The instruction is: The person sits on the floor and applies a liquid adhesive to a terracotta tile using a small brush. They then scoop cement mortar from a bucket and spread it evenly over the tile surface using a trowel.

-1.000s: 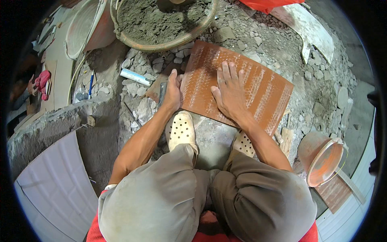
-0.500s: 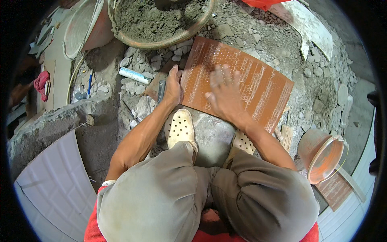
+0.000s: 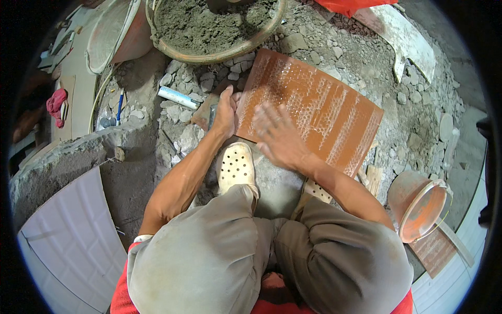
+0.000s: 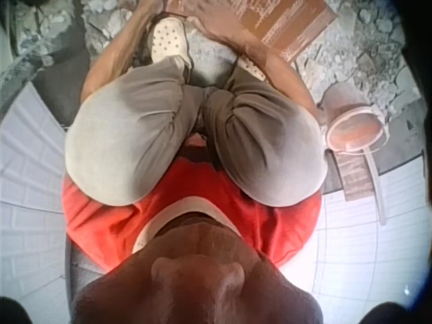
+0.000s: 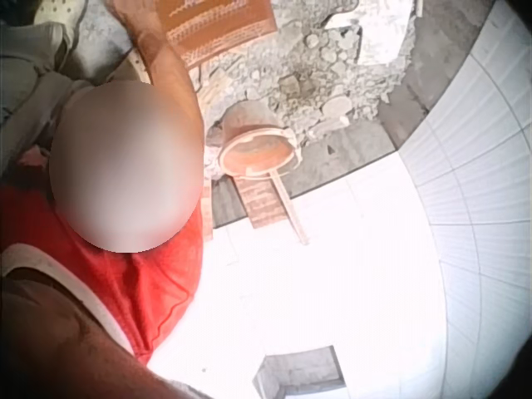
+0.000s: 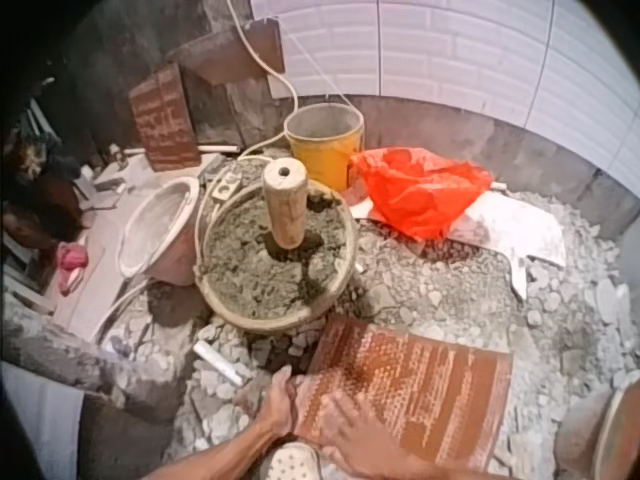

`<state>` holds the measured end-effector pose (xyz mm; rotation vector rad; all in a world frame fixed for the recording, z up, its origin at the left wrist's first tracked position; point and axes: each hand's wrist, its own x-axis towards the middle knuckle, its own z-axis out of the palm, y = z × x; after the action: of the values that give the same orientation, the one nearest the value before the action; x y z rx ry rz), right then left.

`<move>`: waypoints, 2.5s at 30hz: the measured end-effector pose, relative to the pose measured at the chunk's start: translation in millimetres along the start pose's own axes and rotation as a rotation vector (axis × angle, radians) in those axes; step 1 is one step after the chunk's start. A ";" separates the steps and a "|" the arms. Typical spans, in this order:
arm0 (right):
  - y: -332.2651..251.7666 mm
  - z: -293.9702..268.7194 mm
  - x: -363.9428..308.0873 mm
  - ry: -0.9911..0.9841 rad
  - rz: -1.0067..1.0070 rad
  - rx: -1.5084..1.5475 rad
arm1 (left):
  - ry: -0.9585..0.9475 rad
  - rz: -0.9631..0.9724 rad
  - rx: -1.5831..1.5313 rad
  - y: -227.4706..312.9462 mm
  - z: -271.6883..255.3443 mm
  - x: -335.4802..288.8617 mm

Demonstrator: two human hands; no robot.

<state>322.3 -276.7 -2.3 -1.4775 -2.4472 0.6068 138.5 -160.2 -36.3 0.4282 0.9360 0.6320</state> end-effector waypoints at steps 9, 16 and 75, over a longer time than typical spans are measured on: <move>-12.4 1.5 23.7 0.082 -0.084 -0.069 | -0.057 -0.096 0.004 14.9 -9.4 -1.9; -8.5 4.0 22.9 0.151 0.022 -0.090 | -0.121 -0.216 -0.071 25.6 -17.8 -1.9; 106.9 -56.5 -77.8 0.257 0.942 -0.292 | 0.138 0.031 0.066 -7.9 2.5 -2.6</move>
<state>465.5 -288.3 1.5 -2.6275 -1.5841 0.1577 142.0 -168.0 -38.1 0.4637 1.0853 0.6667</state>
